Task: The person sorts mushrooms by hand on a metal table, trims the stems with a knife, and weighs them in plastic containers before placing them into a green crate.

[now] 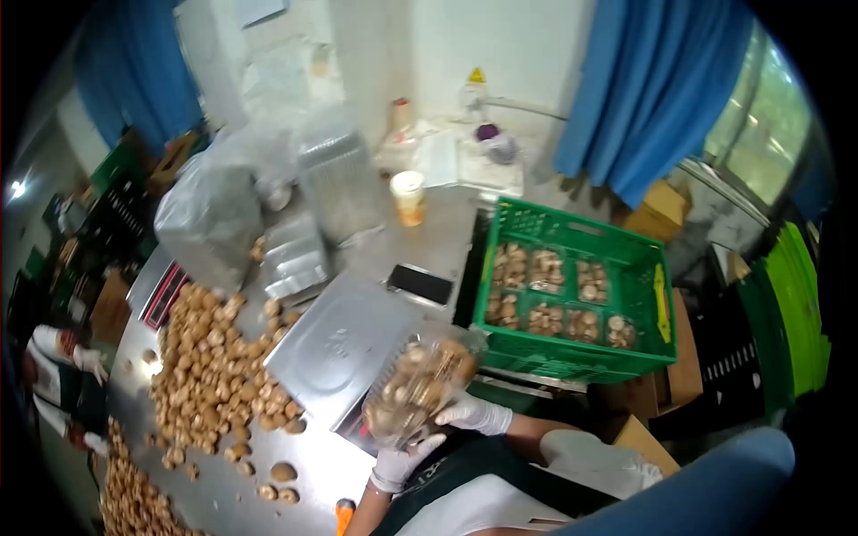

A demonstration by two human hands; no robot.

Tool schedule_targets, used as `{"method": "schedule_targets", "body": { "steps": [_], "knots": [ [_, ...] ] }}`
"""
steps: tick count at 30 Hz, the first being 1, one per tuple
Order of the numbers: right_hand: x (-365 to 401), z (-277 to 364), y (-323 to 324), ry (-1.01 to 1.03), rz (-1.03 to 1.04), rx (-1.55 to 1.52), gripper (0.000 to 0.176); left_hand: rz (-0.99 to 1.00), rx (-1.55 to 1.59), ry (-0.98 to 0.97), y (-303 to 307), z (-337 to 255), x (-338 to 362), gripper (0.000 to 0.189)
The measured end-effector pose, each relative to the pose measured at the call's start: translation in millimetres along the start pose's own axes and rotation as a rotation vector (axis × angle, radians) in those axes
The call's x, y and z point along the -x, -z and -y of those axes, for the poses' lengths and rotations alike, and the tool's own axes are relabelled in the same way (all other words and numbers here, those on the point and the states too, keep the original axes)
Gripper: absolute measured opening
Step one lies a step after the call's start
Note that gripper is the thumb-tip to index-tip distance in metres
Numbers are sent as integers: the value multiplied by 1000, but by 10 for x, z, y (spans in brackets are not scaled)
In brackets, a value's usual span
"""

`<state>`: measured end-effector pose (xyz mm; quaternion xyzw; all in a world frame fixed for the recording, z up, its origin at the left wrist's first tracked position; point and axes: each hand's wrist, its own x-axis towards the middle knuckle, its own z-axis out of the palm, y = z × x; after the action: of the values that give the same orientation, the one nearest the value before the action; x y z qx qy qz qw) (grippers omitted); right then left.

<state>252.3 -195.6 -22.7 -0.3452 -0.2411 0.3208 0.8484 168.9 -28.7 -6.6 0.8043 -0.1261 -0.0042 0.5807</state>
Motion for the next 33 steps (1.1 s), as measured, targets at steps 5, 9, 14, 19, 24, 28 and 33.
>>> {"method": "schedule_targets", "body": {
  "steps": [5,9,14,19,24,28,33],
  "knots": [
    [272,951,577,149,-694,-315,43,-67,361,131,56,-302,-262,84],
    [874,1642,1556,433,-1189,333,50,-329,341,248,327,56,-57,67],
    [2385,1939,3206,370,-1985,859,68,-545,32,53,625,466,371,57],
    [2829,2456,3184,78,-2099,906,95,-714,167,425,888,410,443,49],
    [2305,2854,3087,-362,-2284,1333,84,-767,12,268,803,419,556,48],
    [1198,2617,3365,110,-1597,1822,50,-818,-110,232,552,10,499,47],
    [-976,2009,2297,355,-638,1589,22,-1015,206,474,686,173,940,50]
  ]
}}
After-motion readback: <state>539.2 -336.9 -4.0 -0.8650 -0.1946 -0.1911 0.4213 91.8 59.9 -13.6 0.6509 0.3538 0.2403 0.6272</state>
